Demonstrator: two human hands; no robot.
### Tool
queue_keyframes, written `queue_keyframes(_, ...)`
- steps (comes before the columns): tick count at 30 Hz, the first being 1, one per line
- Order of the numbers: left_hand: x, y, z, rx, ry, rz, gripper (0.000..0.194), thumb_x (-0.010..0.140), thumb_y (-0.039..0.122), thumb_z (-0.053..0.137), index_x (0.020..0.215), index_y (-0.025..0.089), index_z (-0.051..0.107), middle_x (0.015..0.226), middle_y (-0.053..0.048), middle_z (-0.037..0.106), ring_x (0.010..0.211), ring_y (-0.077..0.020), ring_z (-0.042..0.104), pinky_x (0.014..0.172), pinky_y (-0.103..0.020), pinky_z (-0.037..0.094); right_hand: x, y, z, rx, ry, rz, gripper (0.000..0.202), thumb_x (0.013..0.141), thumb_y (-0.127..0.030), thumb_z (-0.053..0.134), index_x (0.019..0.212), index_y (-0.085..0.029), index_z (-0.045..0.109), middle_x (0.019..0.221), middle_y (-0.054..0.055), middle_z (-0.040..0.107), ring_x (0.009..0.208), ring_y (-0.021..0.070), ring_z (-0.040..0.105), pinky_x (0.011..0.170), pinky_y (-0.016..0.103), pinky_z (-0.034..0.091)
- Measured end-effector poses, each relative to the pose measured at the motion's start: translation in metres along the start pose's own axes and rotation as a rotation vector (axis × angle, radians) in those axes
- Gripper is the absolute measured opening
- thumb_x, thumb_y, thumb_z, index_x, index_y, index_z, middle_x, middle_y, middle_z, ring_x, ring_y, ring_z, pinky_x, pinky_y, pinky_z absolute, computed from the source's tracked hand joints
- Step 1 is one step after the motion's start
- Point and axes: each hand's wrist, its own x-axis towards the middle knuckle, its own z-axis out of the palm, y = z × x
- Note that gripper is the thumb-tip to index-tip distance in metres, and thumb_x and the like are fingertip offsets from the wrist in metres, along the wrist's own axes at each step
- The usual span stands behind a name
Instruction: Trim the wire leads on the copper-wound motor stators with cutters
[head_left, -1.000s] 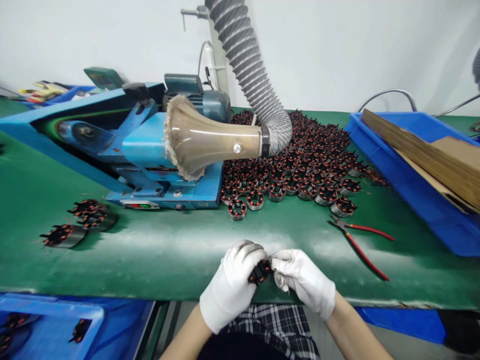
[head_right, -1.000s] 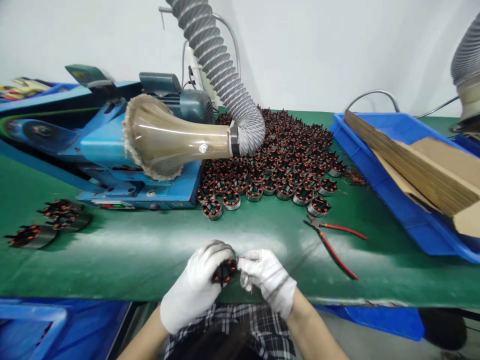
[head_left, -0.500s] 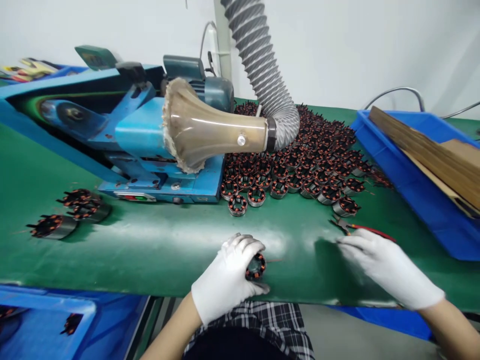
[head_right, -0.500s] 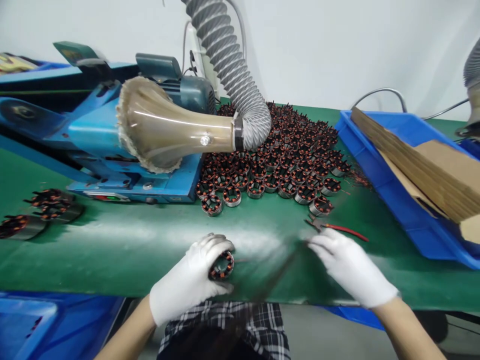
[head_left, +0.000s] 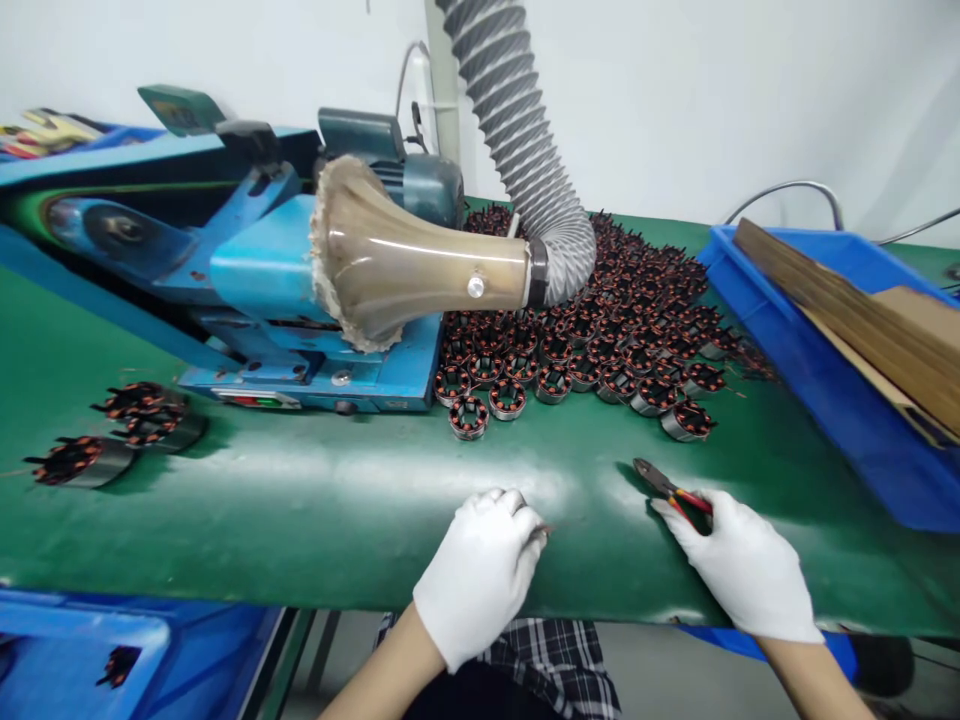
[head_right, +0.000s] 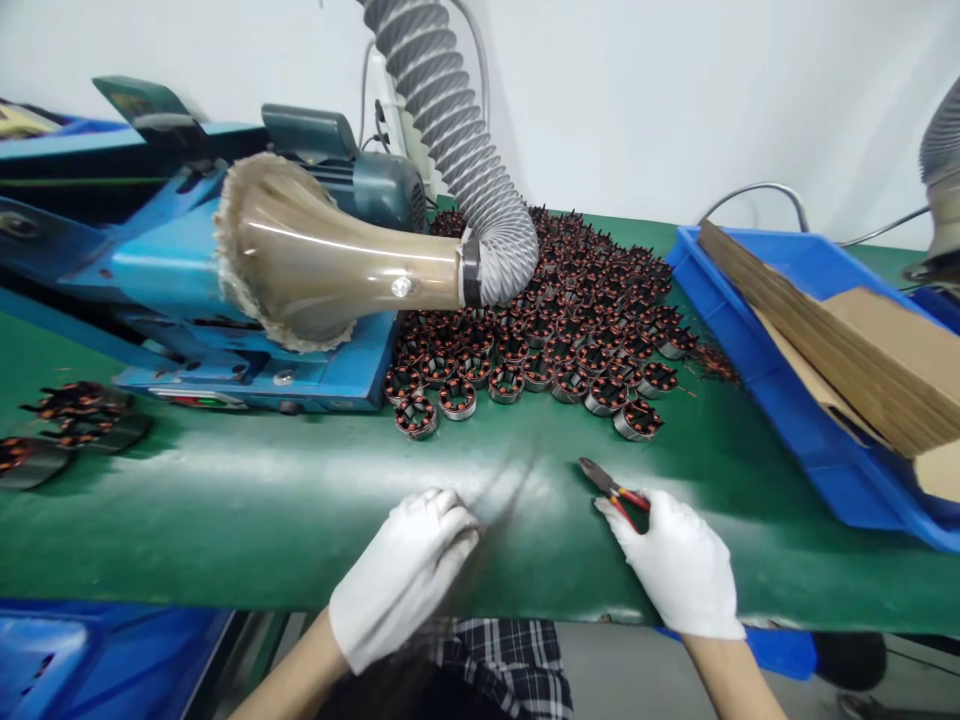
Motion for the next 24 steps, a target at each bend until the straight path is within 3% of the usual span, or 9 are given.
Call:
queue_keyframes(2, 0.000, 0.000, 0.002, -0.047, 0.024, -0.016, 0.018, 0.088, 0.023, 0.040, 0.082, 0.021, 0.056, 0.083, -0.002, 0.053, 0.081, -0.0191, 0.049, 0.071, -0.033, 0.040, -0.010, -0.010, -0.002, 0.169, 0.020, 0.087, 0.038, 0.071, -0.050, 0.046, 0.088, -0.017, 0.054, 0.074, 0.012, 0.060, 0.067, 0.0304, 0.058, 0.061, 0.039, 0.045)
queue_keyframes(4, 0.000, 0.000, 0.004, -0.069, 0.038, -0.021, 0.018, 0.088, 0.022, 0.040, 0.080, 0.021, 0.056, 0.082, -0.002, 0.053, 0.081, -0.0188, 0.049, 0.071, -0.033, 0.039, -0.024, -0.023, -0.006, 0.445, -0.066, 0.162, 0.035, 0.069, -0.044, 0.047, 0.091, -0.018, 0.052, 0.075, 0.010, 0.061, 0.067, 0.0274, 0.059, 0.062, 0.036, 0.046)
queue_keyframes(8, 0.001, 0.001, 0.004, -0.066, 0.044, -0.031, 0.018, 0.088, 0.022, 0.040, 0.080, 0.020, 0.057, 0.083, -0.003, 0.053, 0.081, -0.0197, 0.049, 0.071, -0.033, 0.039, -0.059, -0.052, -0.014, 1.010, -0.595, 0.200, 0.033, 0.069, -0.045, 0.052, 0.087, -0.017, 0.054, 0.071, 0.005, 0.061, 0.065, 0.0225, 0.058, 0.058, 0.031, 0.048)
queue_keyframes(10, 0.001, 0.001, 0.004, -0.059, 0.040, -0.031, 0.018, 0.088, 0.022, 0.039, 0.081, 0.020, 0.056, 0.084, -0.003, 0.053, 0.082, -0.0200, 0.049, 0.071, -0.034, 0.039, -0.073, -0.062, -0.017, 1.118, -0.782, 0.222, 0.033, 0.070, -0.044, 0.055, 0.086, -0.016, 0.056, 0.071, 0.004, 0.060, 0.065, 0.0208, 0.057, 0.059, 0.029, 0.048)
queue_keyframes(12, 0.000, 0.000, 0.005, -0.046, 0.031, -0.026, 0.018, 0.088, 0.021, 0.039, 0.082, 0.020, 0.056, 0.084, -0.003, 0.053, 0.081, -0.0200, 0.048, 0.071, -0.034, 0.039, -0.080, -0.069, -0.020, 1.130, -0.890, 0.217, 0.032, 0.072, -0.043, 0.056, 0.089, -0.016, 0.058, 0.070, 0.003, 0.060, 0.065, 0.0197, 0.056, 0.059, 0.027, 0.047)
queue_keyframes(17, -0.001, -0.003, 0.008, -0.010, 0.011, -0.012, 0.016, 0.087, 0.020, 0.039, 0.084, 0.021, 0.055, 0.085, -0.003, 0.051, 0.082, -0.0201, 0.047, 0.071, -0.034, 0.039, -0.075, -0.080, -0.027, 1.084, -0.967, 0.136, 0.033, 0.076, -0.044, 0.055, 0.095, -0.017, 0.058, 0.082, 0.005, 0.062, 0.078, 0.0234, 0.057, 0.071, 0.030, 0.047)
queue_keyframes(20, -0.001, -0.004, 0.008, 0.011, 0.002, -0.005, 0.014, 0.086, 0.019, 0.041, 0.084, 0.021, 0.055, 0.085, -0.002, 0.051, 0.082, -0.0203, 0.047, 0.072, -0.034, 0.039, -0.074, -0.088, -0.028, 1.095, -0.955, 0.194, 0.036, 0.076, -0.045, 0.055, 0.097, -0.016, 0.058, 0.090, 0.007, 0.061, 0.085, 0.0244, 0.056, 0.077, 0.029, 0.046)
queue_keyframes(24, 0.001, -0.003, 0.006, 0.049, -0.010, 0.015, 0.014, 0.086, 0.019, 0.041, 0.083, 0.021, 0.054, 0.085, -0.003, 0.051, 0.081, -0.0208, 0.047, 0.071, -0.035, 0.039, -0.083, -0.099, -0.021, 1.184, -0.867, 0.294, 0.036, 0.073, -0.049, 0.058, 0.086, -0.016, 0.060, 0.084, 0.007, 0.062, 0.088, 0.0252, 0.055, 0.079, 0.029, 0.045)
